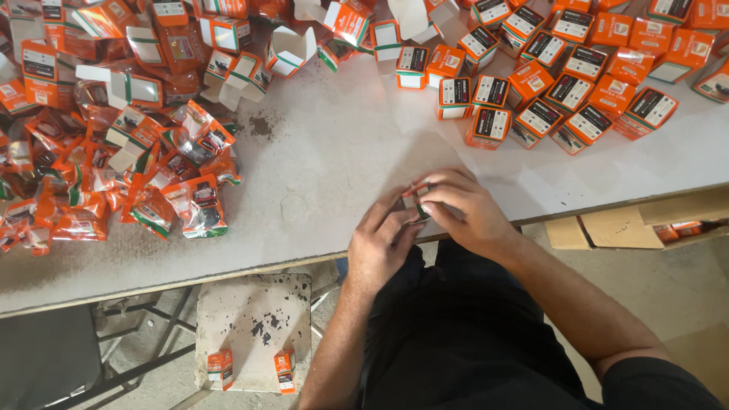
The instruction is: The person picks up small orange product boxes and plastic-wrapped items from a large pile on the table, opens and folds small white paper cartons, places an item inside, and sets the packed carton back on the table, repeating this packing cycle throughout the clip.
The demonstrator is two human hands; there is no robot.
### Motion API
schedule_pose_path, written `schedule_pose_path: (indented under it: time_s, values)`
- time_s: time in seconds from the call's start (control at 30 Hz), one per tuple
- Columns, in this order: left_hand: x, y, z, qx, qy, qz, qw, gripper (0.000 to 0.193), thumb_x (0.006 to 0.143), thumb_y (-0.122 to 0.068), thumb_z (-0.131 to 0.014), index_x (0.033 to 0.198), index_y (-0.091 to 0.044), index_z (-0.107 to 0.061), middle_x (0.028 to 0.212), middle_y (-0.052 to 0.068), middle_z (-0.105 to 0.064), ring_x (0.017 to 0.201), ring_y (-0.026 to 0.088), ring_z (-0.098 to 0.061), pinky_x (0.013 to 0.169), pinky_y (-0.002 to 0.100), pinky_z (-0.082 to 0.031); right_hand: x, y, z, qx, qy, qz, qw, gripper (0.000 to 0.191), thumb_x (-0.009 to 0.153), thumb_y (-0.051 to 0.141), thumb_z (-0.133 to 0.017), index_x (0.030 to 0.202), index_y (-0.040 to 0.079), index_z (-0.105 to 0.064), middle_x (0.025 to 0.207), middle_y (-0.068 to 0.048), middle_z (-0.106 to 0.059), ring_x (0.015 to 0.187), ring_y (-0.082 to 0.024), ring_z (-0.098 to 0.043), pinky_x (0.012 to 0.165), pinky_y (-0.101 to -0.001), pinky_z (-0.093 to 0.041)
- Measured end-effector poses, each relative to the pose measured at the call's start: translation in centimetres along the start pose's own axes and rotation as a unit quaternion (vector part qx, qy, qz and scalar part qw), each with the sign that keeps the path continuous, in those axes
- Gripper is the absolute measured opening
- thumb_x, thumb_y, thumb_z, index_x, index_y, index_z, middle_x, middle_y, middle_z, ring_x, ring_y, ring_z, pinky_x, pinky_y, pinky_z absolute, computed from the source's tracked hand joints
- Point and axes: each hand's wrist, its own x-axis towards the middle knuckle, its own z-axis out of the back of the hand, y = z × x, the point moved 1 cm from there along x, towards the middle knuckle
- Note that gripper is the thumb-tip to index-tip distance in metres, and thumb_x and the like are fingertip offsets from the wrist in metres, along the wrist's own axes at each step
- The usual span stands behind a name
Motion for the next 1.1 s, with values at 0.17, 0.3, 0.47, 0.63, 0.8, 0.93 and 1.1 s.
schedule_pose_path:
  time_s: [0.17,0.3,0.47,0.63,0.8,0.93,1.1]
  values:
    - [-0.2,0.4,0.3,-0.032,-0.009,0.008,0.999,0.046,0.084,-0.007,-0.086,0.11,-0.009,-0.048,0.138,0.01,-0.066,0.122,0.033,-0.069,0.096,0.039,-0.06,0.2,0.5,0.4,-0.003,0.001,0.03,1.0,0.039,0.086,0.003,-0.073,0.123,0.006,-0.062,0.125,-0.007,-0.066,0.113,-0.031,-0.062,0.099,-0.0416,-0.051]
    - [-0.5,1.0,0.3,-0.053,0.01,0.046,0.997,0.054,0.082,-0.003,-0.082,0.12,-0.008,-0.044,0.136,0.012,-0.066,0.12,0.034,-0.069,0.095,0.04,-0.061,0.6,1.2,1.2,-0.066,0.043,0.14,0.987,0.049,0.078,0.017,-0.082,0.123,0.005,-0.066,0.128,-0.013,-0.064,0.115,-0.036,-0.06,0.097,-0.0443,-0.051]
    - [-0.5,1.1,0.4,-0.037,0.015,0.021,0.999,0.055,0.083,-0.005,-0.084,0.121,-0.008,-0.044,0.135,0.013,-0.066,0.12,0.034,-0.069,0.094,0.04,-0.06,0.8,1.3,0.6,-0.063,-0.005,0.131,0.989,0.033,0.087,0.011,-0.08,0.117,0.006,-0.065,0.126,-0.011,-0.066,0.113,-0.033,-0.064,0.094,-0.0437,-0.053]
    - [-0.3,0.4,0.8,-0.031,0.004,-0.001,1.0,0.045,0.084,-0.006,-0.083,0.117,-0.009,-0.053,0.137,0.011,-0.065,0.119,0.032,-0.069,0.092,0.039,-0.061,0.8,1.3,0.3,-0.055,-0.021,0.15,0.987,0.028,0.087,0.008,-0.08,0.111,0.006,-0.064,0.123,-0.012,-0.066,0.106,-0.034,-0.064,0.089,-0.0426,-0.054]
    - [0.3,-0.1,0.8,-0.018,0.015,0.015,1.0,0.038,0.084,-0.008,-0.084,0.114,-0.01,-0.06,0.137,0.01,-0.064,0.118,0.032,-0.069,0.089,0.038,-0.062,0.6,1.6,0.4,-0.063,-0.026,0.158,0.985,0.027,0.088,0.006,-0.079,0.11,0.006,-0.064,0.123,-0.013,-0.065,0.106,-0.033,-0.065,0.088,-0.0421,-0.054]
    - [0.3,-0.9,0.8,0.069,0.014,-0.061,0.996,0.036,0.082,-0.005,-0.079,0.113,-0.009,-0.063,0.137,0.015,-0.061,0.125,0.035,-0.064,0.098,0.043,-0.059,-0.1,1.8,0.4,-0.163,-0.021,0.177,0.971,0.027,0.085,0.013,-0.08,0.107,0.007,-0.066,0.128,-0.014,-0.065,0.111,-0.034,-0.063,0.092,-0.0458,-0.052]
    - [1.9,0.6,2.5,0.079,0.082,-0.136,0.984,0.04,0.078,-0.003,-0.072,0.118,-0.006,-0.064,0.137,0.019,-0.057,0.126,0.041,-0.059,0.104,0.049,-0.053,-1.4,1.6,1.9,-0.262,-0.025,0.199,0.944,0.025,0.083,0.016,-0.08,0.105,0.011,-0.069,0.128,-0.011,-0.063,0.114,-0.032,-0.058,0.095,-0.0493,-0.047]
